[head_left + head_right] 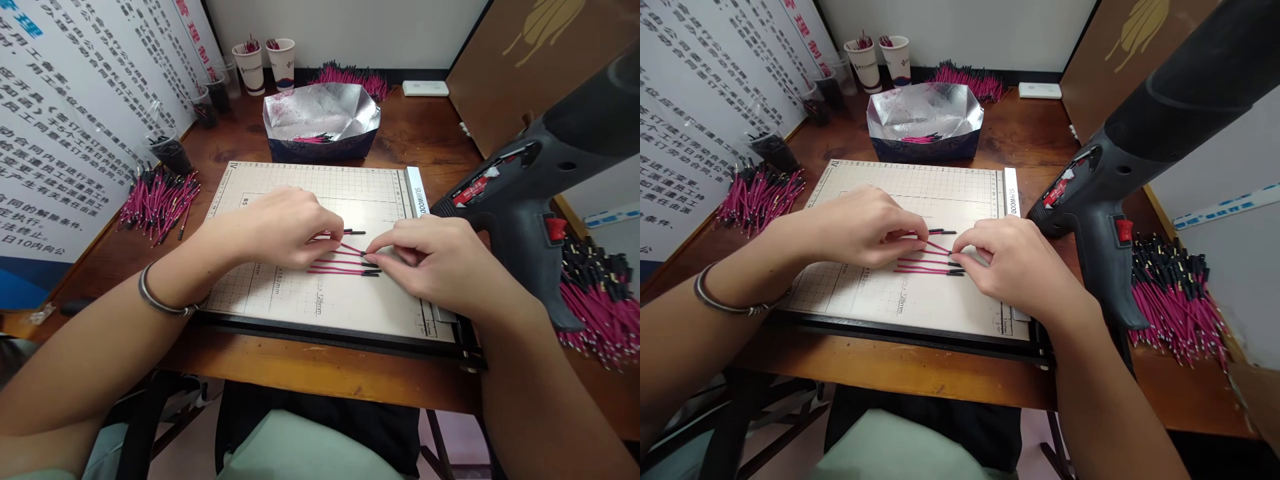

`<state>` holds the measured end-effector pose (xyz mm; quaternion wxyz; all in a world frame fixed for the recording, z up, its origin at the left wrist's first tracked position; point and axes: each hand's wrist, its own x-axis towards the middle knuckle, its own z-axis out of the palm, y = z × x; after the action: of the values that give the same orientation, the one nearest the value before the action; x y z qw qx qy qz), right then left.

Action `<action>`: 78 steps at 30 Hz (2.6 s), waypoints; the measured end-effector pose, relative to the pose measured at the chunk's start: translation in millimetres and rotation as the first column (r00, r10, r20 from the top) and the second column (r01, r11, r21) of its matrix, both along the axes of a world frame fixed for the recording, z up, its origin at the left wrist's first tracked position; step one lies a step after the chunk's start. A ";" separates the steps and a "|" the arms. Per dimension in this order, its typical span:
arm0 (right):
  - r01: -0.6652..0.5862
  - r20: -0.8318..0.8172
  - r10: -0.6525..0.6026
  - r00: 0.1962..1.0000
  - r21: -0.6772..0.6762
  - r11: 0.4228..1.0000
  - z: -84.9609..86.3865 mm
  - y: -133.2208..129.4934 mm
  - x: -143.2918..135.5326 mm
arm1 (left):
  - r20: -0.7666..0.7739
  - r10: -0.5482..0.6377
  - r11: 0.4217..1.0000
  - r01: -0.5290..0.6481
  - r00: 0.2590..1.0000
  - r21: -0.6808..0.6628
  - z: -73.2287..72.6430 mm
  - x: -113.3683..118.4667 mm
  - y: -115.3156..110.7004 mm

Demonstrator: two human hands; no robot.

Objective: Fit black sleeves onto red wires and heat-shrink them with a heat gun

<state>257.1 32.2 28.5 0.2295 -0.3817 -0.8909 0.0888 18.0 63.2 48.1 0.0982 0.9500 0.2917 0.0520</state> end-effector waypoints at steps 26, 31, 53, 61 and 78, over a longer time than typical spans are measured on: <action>0.084 0.040 -0.080 0.996 -0.116 0.990 1.4 0.3 -3.0 | 0.010 0.017 0.999 -0.016 1.000 -0.051 2.2 1.0 -0.1; 0.102 0.044 -0.096 0.994 -0.168 0.981 1.6 1.0 -1.5 | 0.014 0.017 0.999 -0.016 1.000 -0.027 1.2 1.3 -0.2; 0.016 -0.069 -0.020 0.997 -0.047 0.999 1.6 -1.3 -0.1 | 0.138 -0.061 0.998 0.061 0.989 0.005 3.1 -1.0 -0.1; 0.018 -0.062 -0.017 0.998 0.019 1.000 2.6 -0.4 0.5 | 0.099 -0.032 0.999 0.034 0.995 -0.020 5.7 -2.6 0.2; -0.064 -0.092 0.060 0.994 -0.033 0.997 3.3 -1.9 0.2 | 0.084 -0.031 0.995 0.039 0.996 -0.095 8.1 -8.1 5.5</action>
<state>257.3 30.2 31.8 0.2601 -0.3535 -0.8892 0.1291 9.9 68.7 56.2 0.1569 0.9462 0.2728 0.0753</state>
